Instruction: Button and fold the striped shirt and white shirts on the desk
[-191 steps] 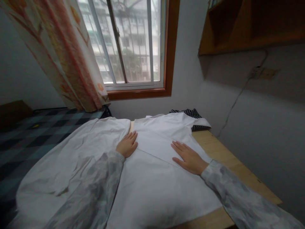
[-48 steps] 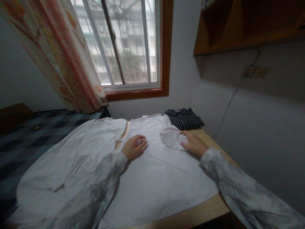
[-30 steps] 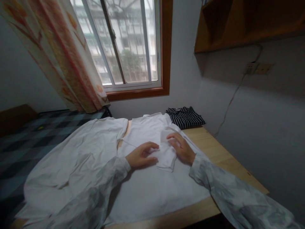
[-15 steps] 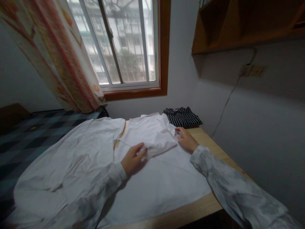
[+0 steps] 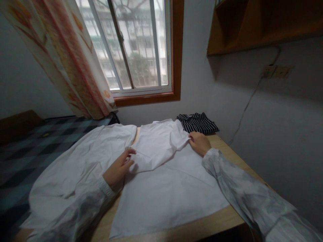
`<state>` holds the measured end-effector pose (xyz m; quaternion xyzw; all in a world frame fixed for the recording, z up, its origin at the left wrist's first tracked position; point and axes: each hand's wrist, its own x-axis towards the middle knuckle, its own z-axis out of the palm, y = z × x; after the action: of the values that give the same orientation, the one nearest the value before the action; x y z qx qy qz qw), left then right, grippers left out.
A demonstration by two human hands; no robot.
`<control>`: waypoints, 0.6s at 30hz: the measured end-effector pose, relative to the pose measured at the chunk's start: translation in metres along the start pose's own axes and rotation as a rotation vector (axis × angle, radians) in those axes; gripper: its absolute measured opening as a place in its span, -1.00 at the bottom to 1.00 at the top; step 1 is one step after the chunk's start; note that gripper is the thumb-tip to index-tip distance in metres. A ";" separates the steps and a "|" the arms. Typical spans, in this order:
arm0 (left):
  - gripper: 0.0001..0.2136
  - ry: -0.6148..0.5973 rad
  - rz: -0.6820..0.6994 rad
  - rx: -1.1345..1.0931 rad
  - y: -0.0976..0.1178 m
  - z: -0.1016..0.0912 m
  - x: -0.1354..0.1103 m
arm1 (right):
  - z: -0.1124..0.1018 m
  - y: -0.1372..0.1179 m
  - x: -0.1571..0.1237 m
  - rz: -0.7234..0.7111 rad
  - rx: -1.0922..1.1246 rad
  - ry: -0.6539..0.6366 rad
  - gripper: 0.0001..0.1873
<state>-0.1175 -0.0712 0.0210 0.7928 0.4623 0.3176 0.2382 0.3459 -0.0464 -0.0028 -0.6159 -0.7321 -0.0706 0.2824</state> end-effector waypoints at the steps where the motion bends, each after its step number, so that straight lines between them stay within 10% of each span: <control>1: -0.44 -0.051 0.086 0.051 0.007 -0.002 0.002 | 0.000 0.002 0.001 0.029 0.031 0.027 -0.88; 4: -0.19 -0.244 0.281 0.214 0.025 0.001 0.007 | 0.002 0.007 0.002 0.060 0.085 0.088 -0.84; 7: -0.53 -0.311 0.265 0.292 0.033 0.010 0.012 | 0.002 0.012 0.000 0.051 0.075 0.127 -0.81; 10: -0.75 -0.244 0.130 0.174 0.036 0.013 0.022 | -0.001 0.019 0.000 0.056 0.062 0.168 -0.76; 18: -0.51 -0.331 -0.273 -0.161 0.034 0.001 0.038 | -0.001 0.039 0.003 0.360 0.041 0.169 -0.73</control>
<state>-0.0824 -0.0533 0.0539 0.7428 0.4929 0.1839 0.4141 0.3826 -0.0359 -0.0099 -0.7227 -0.5852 -0.0555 0.3635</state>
